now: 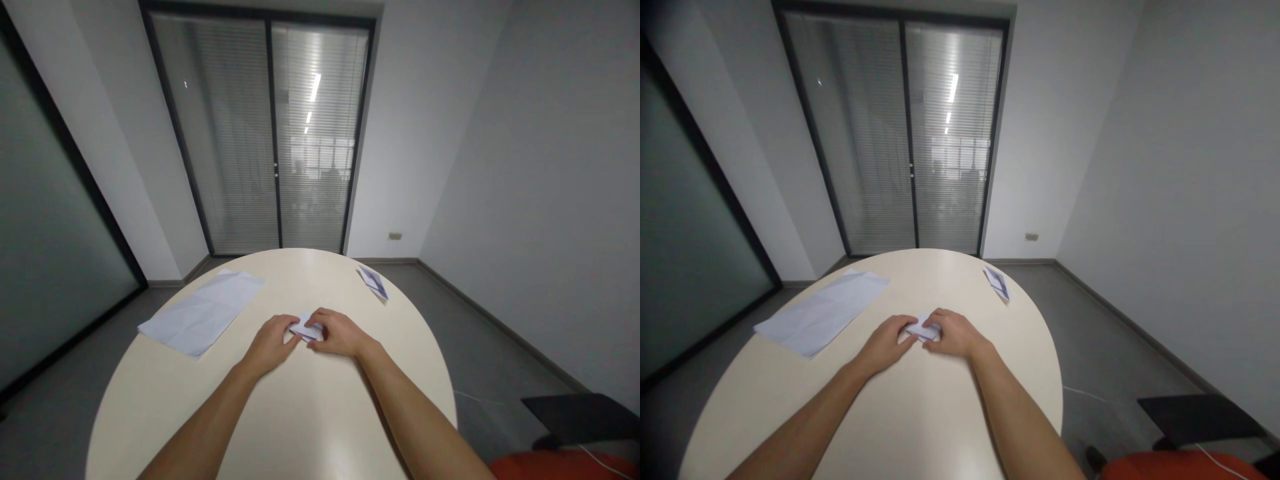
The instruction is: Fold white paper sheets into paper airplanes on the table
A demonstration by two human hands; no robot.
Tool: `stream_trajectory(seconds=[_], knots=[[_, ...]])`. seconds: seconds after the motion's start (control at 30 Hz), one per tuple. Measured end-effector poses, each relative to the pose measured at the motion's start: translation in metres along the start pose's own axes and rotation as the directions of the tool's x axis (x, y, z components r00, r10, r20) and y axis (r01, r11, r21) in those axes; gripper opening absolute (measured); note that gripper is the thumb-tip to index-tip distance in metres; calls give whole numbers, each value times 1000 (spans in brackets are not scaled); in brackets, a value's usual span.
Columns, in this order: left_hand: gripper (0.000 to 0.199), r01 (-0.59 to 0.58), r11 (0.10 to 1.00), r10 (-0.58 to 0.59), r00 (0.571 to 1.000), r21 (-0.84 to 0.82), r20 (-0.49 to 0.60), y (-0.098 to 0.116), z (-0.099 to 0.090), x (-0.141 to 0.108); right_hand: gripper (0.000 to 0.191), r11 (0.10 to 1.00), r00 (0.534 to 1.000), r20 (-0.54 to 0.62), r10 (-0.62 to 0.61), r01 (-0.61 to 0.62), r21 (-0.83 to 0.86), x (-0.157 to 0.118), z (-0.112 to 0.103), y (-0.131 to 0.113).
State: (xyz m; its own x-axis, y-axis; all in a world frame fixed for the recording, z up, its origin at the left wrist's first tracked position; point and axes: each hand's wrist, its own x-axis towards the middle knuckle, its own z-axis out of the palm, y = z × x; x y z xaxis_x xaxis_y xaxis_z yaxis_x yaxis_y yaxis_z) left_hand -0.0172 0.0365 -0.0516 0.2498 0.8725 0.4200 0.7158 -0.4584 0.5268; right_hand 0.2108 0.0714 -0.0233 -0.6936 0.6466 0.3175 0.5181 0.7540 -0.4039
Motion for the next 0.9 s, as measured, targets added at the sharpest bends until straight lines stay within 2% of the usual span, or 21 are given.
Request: stream_trajectory(seconds=[0.1,0.3,0.43,0.57,0.9], knots=[[32,16,998,-17,1000,-67,-15,1,1,1,48,1000,1000,-2,14,-14,7,0,0,-1],[37,42,989,-47,998,-143,-29,2,1,2,42,991,995,-27,96,-93,92,3,-2,-11],[42,9,991,-14,999,-137,-40,-1,2,2,38,976,985,-99,142,-123,177,7,2,-8],[37,-18,994,14,999,-109,-38,-1,2,3,39,953,962,-186,199,-145,266,8,8,2],[32,58,993,-61,997,-99,-36,-4,4,4,35,926,959,-176,221,-150,347,6,13,7]])
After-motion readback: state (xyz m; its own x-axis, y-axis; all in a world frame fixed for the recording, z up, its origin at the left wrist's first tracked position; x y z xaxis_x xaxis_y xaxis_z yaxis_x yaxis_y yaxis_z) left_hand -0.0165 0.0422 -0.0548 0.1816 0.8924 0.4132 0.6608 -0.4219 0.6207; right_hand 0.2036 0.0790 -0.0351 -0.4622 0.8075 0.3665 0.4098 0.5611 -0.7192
